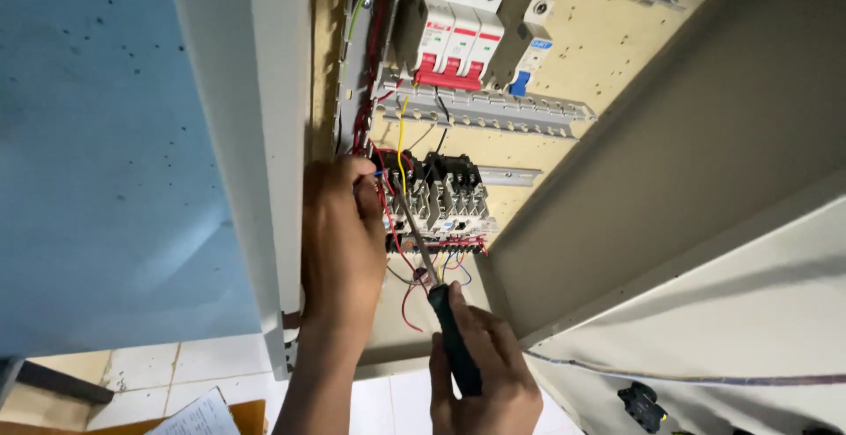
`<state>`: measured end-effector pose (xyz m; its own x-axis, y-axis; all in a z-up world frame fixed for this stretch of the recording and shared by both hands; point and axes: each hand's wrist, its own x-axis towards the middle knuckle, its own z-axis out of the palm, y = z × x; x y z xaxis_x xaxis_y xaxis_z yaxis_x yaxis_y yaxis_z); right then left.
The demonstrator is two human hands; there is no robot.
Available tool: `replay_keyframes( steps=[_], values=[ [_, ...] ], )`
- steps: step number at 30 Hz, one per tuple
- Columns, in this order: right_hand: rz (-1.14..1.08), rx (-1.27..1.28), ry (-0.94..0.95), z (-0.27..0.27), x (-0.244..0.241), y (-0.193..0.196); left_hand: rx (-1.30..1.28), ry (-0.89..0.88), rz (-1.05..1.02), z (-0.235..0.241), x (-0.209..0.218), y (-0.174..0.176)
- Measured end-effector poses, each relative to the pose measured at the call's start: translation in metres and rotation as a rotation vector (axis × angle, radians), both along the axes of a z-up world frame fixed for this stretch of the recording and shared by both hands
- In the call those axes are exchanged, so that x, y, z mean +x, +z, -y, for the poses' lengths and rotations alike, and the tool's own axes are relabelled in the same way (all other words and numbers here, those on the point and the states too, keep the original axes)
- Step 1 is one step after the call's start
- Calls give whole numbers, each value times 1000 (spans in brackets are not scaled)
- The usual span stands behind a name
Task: The person uses a screwdriver to connect and tighten wires inside an open electrical panel. They strip wire ends with pliers and secure them to terminal blocks and circuit breakers.
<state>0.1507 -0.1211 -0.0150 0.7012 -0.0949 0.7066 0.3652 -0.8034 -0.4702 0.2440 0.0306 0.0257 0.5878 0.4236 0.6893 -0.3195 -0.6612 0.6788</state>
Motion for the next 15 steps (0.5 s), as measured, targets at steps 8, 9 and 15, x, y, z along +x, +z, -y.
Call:
replay_keyframes(
  steps=[8, 9, 15],
  values=[
    [71, -18, -33, -3, -11, 16, 124, 11, 73, -2, 15, 14],
    [88, -33, -36, -1, -9, 15, 132, 24, 26, -1, 17, 19],
    [143, -40, -49, 2, -5, 8, 271, 132, -143, -1, 24, 31]
  ],
)
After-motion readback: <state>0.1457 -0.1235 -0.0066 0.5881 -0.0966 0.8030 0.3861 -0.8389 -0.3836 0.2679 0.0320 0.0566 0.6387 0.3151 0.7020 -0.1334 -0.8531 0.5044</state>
